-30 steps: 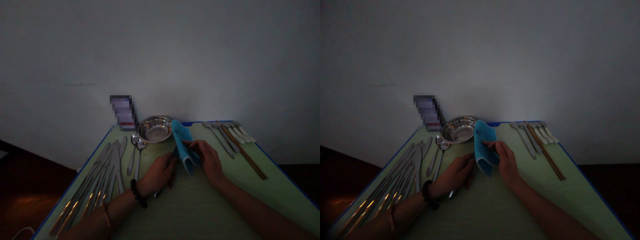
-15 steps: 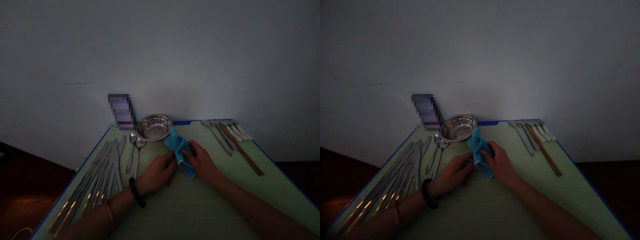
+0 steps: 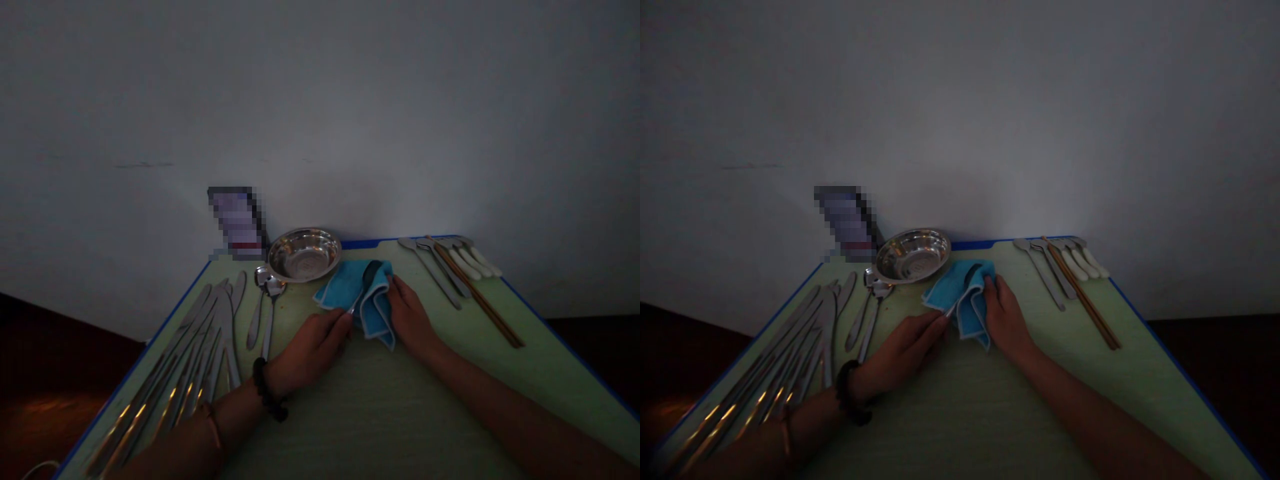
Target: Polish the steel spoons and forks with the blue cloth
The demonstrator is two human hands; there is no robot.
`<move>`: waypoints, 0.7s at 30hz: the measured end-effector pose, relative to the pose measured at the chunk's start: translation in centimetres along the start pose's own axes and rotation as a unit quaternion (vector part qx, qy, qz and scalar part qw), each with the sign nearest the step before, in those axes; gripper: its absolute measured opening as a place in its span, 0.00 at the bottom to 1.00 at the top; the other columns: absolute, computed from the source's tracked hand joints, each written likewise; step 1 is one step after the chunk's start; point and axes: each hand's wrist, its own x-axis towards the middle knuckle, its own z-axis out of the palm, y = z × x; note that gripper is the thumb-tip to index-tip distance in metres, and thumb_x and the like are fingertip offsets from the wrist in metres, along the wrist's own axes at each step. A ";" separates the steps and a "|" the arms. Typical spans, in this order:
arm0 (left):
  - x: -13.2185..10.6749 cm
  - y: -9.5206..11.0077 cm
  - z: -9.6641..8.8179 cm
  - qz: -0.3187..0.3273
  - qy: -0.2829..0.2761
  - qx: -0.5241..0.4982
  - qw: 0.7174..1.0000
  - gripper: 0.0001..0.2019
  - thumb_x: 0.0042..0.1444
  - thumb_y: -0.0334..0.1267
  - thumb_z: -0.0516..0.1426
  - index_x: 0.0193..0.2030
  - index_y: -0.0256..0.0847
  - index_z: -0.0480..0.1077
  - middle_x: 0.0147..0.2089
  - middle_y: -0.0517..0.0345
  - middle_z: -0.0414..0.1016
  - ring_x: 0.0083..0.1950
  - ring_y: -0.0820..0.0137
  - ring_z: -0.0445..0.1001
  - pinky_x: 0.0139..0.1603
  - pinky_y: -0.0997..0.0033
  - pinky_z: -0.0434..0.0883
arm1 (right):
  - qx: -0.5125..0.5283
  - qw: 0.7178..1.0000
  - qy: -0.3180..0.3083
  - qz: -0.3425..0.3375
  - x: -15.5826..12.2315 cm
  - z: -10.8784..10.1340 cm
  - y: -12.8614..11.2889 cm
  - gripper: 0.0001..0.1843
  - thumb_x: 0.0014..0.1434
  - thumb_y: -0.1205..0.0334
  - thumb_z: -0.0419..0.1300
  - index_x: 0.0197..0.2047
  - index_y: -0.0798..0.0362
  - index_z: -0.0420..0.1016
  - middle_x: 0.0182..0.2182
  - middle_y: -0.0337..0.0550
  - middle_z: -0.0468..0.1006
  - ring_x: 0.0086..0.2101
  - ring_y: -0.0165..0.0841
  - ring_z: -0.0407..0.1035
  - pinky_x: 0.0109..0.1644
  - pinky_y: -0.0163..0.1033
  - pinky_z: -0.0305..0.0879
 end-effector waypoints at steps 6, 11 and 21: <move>0.0 0.1 0.1 -0.016 0.020 0.006 1.000 0.17 0.62 0.44 0.42 0.26 0.40 0.60 0.19 0.67 0.57 0.21 0.76 0.58 0.22 0.77 0.57 | 0.131 0.991 -0.003 0.037 0.1 -0.2 -0.2 0.16 0.54 0.52 0.49 0.35 0.50 0.74 0.35 0.41 0.77 0.40 0.37 0.69 0.46 0.41 0.62; -0.1 0.1 0.0 -0.021 0.024 -0.012 0.999 0.17 0.62 0.44 0.42 0.26 0.40 0.60 0.19 0.67 0.57 0.21 0.76 0.58 0.21 0.78 0.56 | 0.298 0.933 0.040 0.198 0.9 -0.4 0.4 0.15 0.49 0.53 0.55 0.39 0.49 0.72 0.36 0.42 0.78 0.38 0.39 0.71 0.42 0.44 0.67; -0.1 0.0 0.0 -0.038 0.054 -0.023 0.998 0.17 0.61 0.45 0.42 0.25 0.40 0.60 0.18 0.67 0.56 0.20 0.76 0.57 0.20 0.78 0.55 | 0.407 0.878 -0.135 0.213 1.5 -2.1 0.0 0.28 0.56 0.45 0.37 0.40 0.52 0.71 0.36 0.48 0.77 0.40 0.41 0.71 0.43 0.49 0.65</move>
